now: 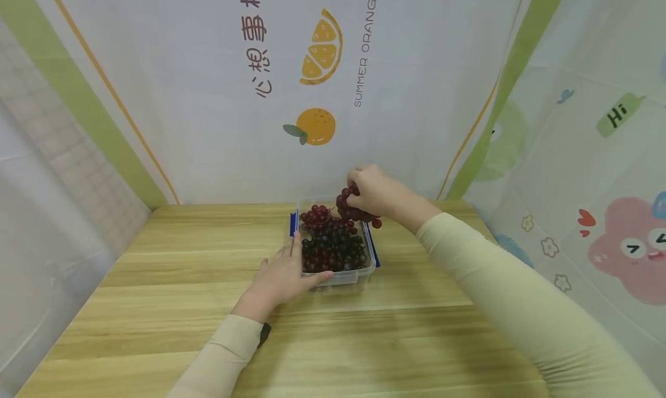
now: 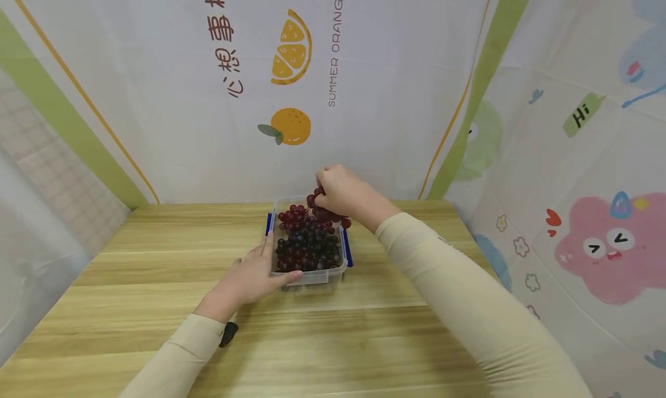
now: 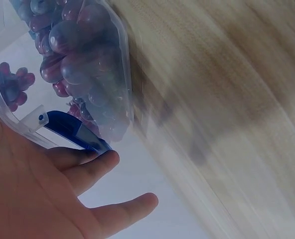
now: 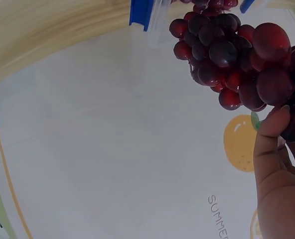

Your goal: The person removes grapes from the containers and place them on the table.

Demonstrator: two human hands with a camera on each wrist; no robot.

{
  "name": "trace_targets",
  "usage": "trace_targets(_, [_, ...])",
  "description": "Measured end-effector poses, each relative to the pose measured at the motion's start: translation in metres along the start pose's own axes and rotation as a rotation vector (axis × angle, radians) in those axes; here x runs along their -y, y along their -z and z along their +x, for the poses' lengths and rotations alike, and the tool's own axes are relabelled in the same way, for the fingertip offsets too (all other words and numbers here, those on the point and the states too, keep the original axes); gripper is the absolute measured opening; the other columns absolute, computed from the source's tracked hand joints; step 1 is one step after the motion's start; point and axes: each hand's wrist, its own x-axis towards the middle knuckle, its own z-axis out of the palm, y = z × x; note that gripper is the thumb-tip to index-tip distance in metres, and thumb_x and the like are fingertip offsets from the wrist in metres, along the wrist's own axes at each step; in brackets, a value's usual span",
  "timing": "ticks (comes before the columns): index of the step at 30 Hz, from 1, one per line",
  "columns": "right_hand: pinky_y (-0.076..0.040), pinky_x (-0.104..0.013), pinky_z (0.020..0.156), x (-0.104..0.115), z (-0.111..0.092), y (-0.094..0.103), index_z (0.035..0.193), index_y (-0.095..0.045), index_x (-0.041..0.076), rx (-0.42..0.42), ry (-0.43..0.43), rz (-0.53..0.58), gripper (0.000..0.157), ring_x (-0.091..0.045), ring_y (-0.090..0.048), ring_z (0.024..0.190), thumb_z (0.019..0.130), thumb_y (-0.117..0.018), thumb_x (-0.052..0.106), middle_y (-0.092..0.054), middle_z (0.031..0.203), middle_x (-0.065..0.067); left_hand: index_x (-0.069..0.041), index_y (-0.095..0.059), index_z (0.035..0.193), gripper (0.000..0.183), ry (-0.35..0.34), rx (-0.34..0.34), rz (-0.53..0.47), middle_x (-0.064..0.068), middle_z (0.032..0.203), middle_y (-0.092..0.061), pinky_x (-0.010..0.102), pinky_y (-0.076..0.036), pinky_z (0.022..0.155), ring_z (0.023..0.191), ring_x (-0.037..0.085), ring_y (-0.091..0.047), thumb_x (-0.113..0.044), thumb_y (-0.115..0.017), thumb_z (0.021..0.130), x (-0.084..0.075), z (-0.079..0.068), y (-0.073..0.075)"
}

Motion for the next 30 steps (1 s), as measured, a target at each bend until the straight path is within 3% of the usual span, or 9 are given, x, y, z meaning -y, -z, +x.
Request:
trace_targets(10, [-0.053,-0.036,0.075,-0.019,-0.001,0.012,0.100,-0.065,0.004,-0.041,-0.063,0.032,0.020,-0.024,-0.059,0.088,0.091,-0.065,0.022,-0.062,0.099,-0.009,-0.011,0.007,0.158,0.130,-0.008,-0.001,-0.013,0.008,0.166,0.007,0.072,-0.021,0.110,0.152,0.034,-0.016,-0.098,-0.032,0.069,0.000,-0.001,0.000])
trace_targets(30, [-0.051,-0.040,0.075,-0.072,-0.018,0.005,0.093,-0.063,0.001,0.005,-0.164,-0.018,0.017,-0.028,-0.059,0.087,0.092,-0.061,0.018,-0.061,0.095,-0.014,-0.010,0.007,0.158,0.133,-0.002,-0.002,-0.012,0.007,0.167,0.005,0.071,-0.024,0.109,0.152,0.033,-0.017,-0.100,-0.027,0.066,-0.001,0.000,0.000])
